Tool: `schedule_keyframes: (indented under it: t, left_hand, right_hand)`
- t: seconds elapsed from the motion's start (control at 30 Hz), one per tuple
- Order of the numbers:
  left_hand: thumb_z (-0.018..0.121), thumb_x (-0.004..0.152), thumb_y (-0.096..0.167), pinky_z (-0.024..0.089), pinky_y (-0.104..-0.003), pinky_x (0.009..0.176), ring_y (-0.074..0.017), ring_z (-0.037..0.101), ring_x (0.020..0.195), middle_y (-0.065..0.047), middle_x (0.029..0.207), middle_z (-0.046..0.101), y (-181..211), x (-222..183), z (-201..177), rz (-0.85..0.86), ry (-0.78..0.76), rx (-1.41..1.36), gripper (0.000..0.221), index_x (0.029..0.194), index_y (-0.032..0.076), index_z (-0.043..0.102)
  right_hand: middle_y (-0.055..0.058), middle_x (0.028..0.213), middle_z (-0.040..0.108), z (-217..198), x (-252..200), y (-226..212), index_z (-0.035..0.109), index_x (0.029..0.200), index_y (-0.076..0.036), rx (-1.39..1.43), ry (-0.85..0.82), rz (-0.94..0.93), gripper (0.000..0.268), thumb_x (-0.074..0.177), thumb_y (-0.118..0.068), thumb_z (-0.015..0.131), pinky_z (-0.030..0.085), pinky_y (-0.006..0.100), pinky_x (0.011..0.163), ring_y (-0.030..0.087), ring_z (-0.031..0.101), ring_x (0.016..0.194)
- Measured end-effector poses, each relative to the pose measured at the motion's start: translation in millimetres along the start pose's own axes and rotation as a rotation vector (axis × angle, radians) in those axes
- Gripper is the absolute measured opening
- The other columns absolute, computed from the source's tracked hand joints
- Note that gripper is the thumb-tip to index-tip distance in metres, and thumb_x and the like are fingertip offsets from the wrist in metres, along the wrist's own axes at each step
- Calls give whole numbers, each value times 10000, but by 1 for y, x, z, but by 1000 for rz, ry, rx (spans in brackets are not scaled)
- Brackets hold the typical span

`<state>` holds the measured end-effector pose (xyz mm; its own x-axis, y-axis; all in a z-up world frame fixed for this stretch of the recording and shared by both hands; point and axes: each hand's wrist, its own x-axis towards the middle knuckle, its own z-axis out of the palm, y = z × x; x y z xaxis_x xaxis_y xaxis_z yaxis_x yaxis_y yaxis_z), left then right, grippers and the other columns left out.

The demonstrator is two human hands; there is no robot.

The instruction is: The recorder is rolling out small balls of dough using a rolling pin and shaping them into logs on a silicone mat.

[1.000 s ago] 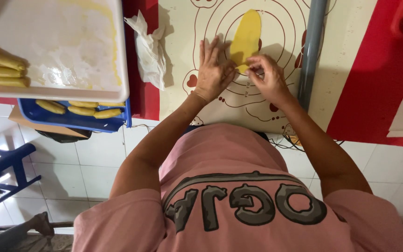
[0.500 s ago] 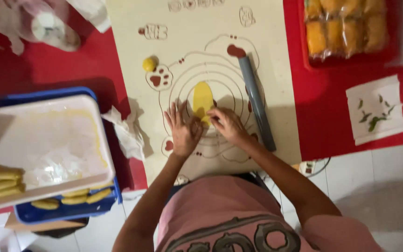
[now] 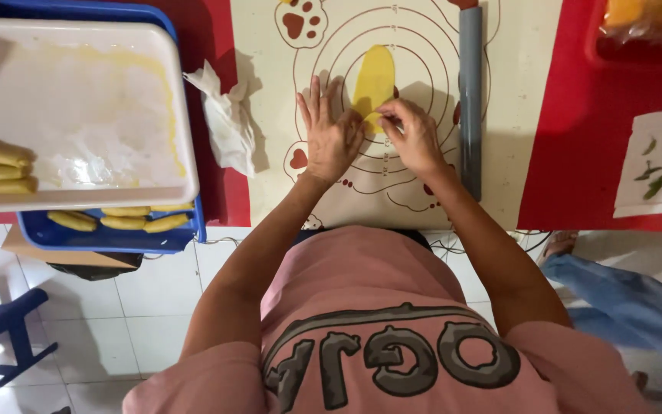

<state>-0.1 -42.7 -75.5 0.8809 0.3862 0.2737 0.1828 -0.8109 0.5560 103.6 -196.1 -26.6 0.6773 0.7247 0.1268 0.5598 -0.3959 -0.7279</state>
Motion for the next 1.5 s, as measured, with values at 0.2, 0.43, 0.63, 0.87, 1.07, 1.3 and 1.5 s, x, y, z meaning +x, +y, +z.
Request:
schedule_keyframes:
  t: [0.2, 0.43, 0.63, 0.87, 1.07, 1.3, 1.5]
  left_hand:
    - [731, 929, 237, 37, -720, 1231, -457, 66, 1524, -190, 1565, 320, 13, 8, -22, 14, -34, -73, 156, 946, 81, 725]
    - [732, 925, 218, 45, -717, 1234, -460, 70, 1520, -196, 1555, 334, 9, 14, -10, 5, -8, -53, 137, 945, 82, 730]
    - [710, 959, 234, -3, -708, 1239, -465, 12, 1520, -214, 1577, 273, 8, 15, -4, 31, -38, -9, 183, 1061, 83, 706]
    - [736, 939, 209, 91, -691, 1240, -463, 158, 1508, -195, 1528, 378, 9, 15, -3, -13, 17, -16, 191, 981, 73, 609]
    - [733, 961, 227, 126, -682, 1222, -467, 258, 1489, -206, 1507, 440, 3, 11, -1, 95, 66, 20, 195, 1026, 92, 608]
    - [645, 932, 165, 281, -639, 1191, -367, 453, 1447, -168, 1504, 553, 11, -11, -31, 498, 15, 131, 501, 1425, 87, 595]
    - [742, 918, 357, 142, -678, 1206, -360, 273, 1536, -104, 1650, 379, -2, -22, -37, 460, -233, 173, 778, 1588, 144, 408]
  right_hand:
    - [125, 982, 695, -12, 9, -32, 656, 1062, 53, 26, 18, 7, 199, 880, 84, 730, 556, 321, 739, 205, 677, 825]
    - [115, 1003, 683, -8, 11, -29, 636, 1099, 39, 15, 82, -1, 263, 868, 105, 744, 554, 331, 735, 214, 676, 829]
    - [124, 997, 648, -4, 12, -22, 621, 1064, 41, -26, 119, -4, 263, 855, 101, 768, 559, 332, 719, 218, 661, 812]
    - [90, 932, 623, -2, 13, -21, 661, 1003, 20, -79, 128, -10, 203, 850, 99, 768, 493, 310, 600, 173, 587, 699]
    - [61, 941, 604, 19, 2, 26, 671, 1016, -54, -106, 153, -52, 111, 937, -14, 738, 510, 360, 678, 236, 612, 783]
    - [129, 1363, 625, 14, -29, 14, 709, 1112, -82, -542, 82, -389, 167, 984, -190, 699, 411, 558, 1023, 327, 593, 1264]
    - [123, 1513, 564, 16, -40, 25, 603, 1425, -69, -498, 31, -368, 400, 1051, -212, 583, 182, 699, 1136, 327, 458, 1442]
